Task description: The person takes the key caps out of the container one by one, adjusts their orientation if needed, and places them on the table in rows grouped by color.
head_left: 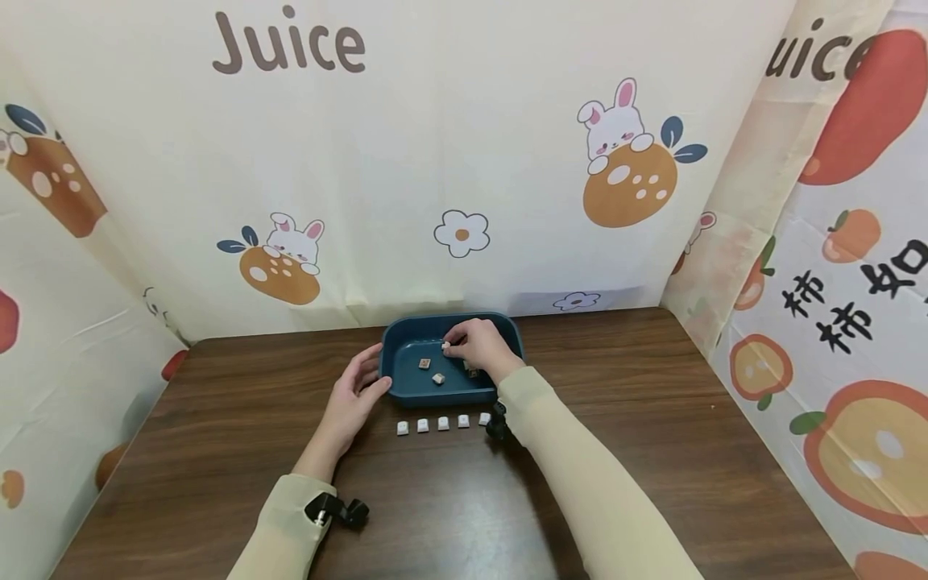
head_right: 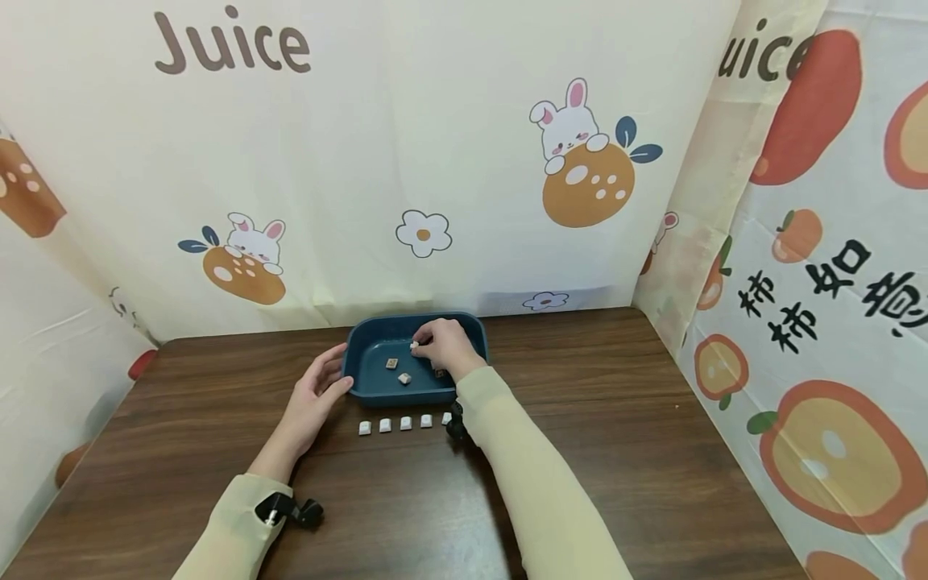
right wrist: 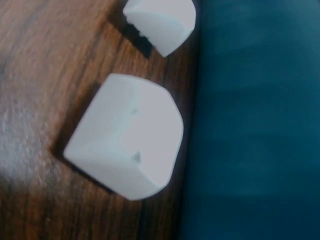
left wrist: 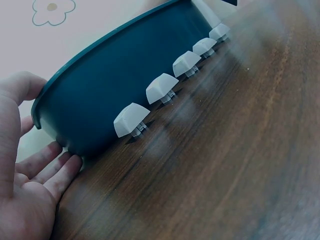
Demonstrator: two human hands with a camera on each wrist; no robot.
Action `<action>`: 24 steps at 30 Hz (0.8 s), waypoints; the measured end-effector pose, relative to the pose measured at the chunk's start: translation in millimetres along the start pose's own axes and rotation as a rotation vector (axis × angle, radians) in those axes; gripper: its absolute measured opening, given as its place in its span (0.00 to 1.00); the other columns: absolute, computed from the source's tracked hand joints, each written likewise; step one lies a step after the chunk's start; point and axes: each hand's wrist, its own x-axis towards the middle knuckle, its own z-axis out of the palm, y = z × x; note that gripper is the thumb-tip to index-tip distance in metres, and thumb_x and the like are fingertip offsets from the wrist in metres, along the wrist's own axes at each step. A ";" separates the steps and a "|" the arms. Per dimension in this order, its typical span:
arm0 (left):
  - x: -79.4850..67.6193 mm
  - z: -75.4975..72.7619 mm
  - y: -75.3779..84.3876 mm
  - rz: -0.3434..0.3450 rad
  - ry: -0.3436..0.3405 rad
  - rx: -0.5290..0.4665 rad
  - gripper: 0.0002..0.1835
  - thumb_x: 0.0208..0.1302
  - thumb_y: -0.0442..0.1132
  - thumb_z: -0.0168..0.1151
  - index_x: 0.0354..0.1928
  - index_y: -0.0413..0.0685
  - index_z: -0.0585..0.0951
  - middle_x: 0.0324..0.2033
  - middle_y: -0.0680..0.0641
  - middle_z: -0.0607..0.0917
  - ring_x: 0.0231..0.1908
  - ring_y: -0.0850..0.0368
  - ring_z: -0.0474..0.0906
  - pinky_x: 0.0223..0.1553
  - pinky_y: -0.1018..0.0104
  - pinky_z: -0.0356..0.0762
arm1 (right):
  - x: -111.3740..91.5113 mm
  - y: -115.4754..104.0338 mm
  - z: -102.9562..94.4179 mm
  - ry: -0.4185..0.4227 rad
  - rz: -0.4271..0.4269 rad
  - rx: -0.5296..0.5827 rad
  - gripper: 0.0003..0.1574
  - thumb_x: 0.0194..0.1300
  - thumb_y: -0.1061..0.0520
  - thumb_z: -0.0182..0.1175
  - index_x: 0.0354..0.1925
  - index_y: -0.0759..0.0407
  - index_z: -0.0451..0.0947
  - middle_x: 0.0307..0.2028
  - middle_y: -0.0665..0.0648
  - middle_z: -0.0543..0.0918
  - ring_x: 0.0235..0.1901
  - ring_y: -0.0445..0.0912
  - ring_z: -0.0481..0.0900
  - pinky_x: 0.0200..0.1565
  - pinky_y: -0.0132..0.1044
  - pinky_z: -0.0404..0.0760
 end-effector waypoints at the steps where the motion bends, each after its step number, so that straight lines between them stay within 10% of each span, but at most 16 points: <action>1: 0.1 0.0 -0.4 0.000 -0.001 0.001 0.32 0.82 0.38 0.64 0.83 0.57 0.68 0.73 0.38 0.77 0.70 0.40 0.74 0.60 0.75 0.73 | 0.1 0.4 0.0 0.002 0.001 0.000 0.11 0.74 0.54 0.74 0.51 0.55 0.93 0.46 0.52 0.92 0.44 0.45 0.86 0.51 0.43 0.86; 24: 0.3 -0.9 0.0 -0.013 -0.010 -0.027 0.32 0.82 0.36 0.63 0.83 0.54 0.68 0.72 0.35 0.76 0.71 0.37 0.73 0.58 0.77 0.75 | -0.8 0.1 1.3 -0.049 -0.062 0.052 0.07 0.77 0.56 0.71 0.50 0.54 0.87 0.46 0.52 0.89 0.44 0.45 0.87 0.52 0.44 0.87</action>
